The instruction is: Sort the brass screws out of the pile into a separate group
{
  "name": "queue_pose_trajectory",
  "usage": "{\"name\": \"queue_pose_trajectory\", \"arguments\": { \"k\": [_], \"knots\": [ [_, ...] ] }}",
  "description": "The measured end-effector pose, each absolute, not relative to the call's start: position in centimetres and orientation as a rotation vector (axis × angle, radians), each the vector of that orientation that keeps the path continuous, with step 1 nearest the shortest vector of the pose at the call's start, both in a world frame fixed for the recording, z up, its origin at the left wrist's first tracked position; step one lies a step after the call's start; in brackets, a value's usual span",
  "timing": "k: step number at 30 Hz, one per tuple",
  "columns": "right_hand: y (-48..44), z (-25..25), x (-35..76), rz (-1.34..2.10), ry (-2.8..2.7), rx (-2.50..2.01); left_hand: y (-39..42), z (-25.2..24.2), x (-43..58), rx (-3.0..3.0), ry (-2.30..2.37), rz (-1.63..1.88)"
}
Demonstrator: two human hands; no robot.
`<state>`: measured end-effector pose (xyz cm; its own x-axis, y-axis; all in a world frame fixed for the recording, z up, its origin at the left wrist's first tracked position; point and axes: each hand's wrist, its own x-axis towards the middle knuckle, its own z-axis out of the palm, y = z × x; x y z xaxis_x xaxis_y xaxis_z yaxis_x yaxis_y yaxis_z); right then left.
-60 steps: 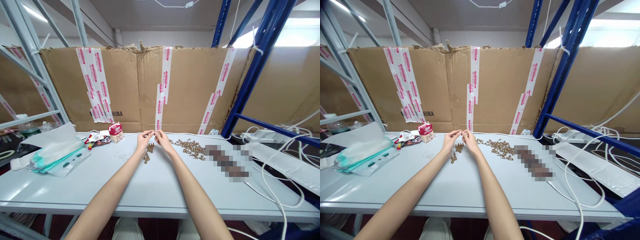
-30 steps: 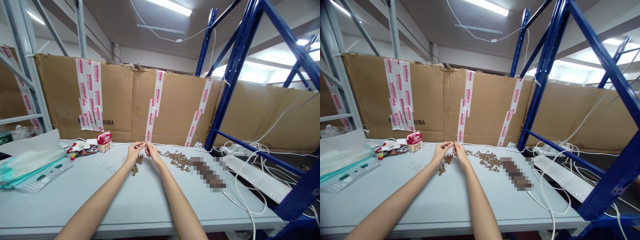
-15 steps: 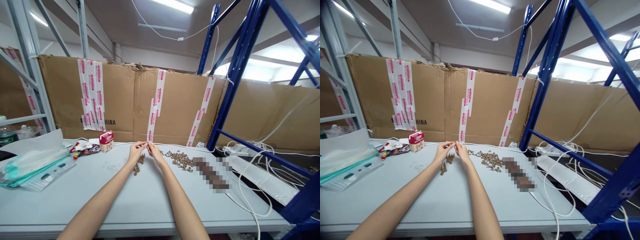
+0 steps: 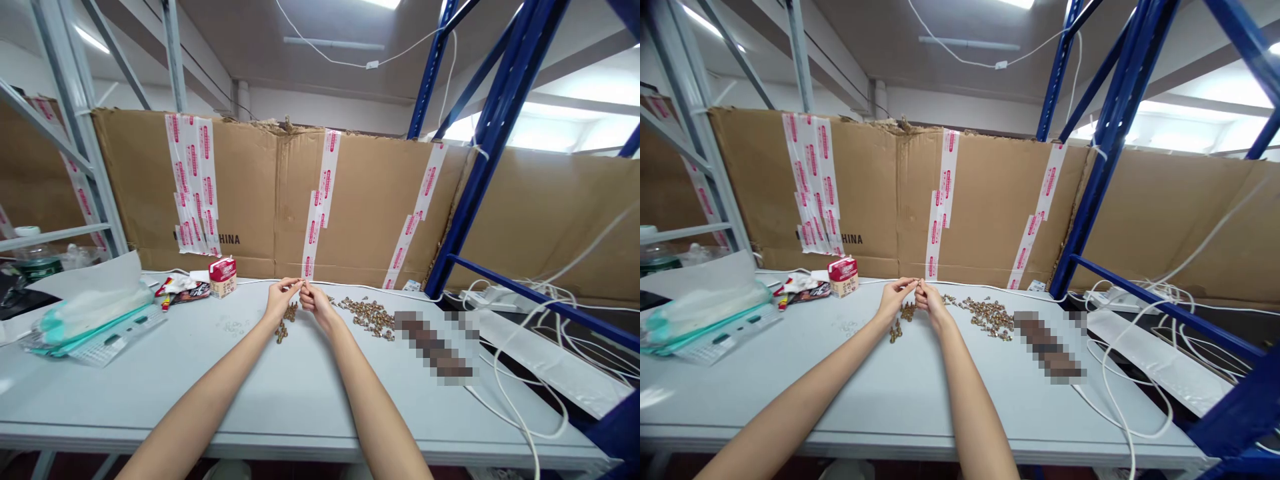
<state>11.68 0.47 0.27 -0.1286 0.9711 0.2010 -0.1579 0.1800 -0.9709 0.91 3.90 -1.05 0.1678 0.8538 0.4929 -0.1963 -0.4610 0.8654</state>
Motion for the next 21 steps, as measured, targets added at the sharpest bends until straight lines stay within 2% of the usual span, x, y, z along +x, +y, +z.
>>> {"name": "queue_pose_trajectory", "arguments": {
  "k": [2, 6, 9, 12, 17, 21],
  "knots": [
    [0.37, 0.29, 11.57, 1.067, -1.343, -0.964, 3.89, -0.93, 0.83, 1.494, 0.642, 1.465],
    [0.21, 0.11, 11.35, 0.52, -1.496, -1.237, 3.9, -0.51, 0.56, 1.384, 0.666, 1.48],
    [0.24, -0.09, 11.26, 0.363, -1.526, -1.316, 3.83, -0.27, 0.58, 1.358, 0.674, 1.465],
    [0.57, -0.25, 11.19, 0.462, -1.464, -1.212, 3.76, -0.19, 0.67, 1.385, 0.657, 1.459],
    [1.05, -0.13, 11.02, 0.852, -1.337, -0.974, 3.72, -0.25, 0.63, 1.412, 0.67, 1.449],
    [1.12, 0.02, 11.4, 0.876, -1.352, -0.967, 3.81, -0.24, 0.61, 1.415, 0.656, 1.436]
  ]
}}
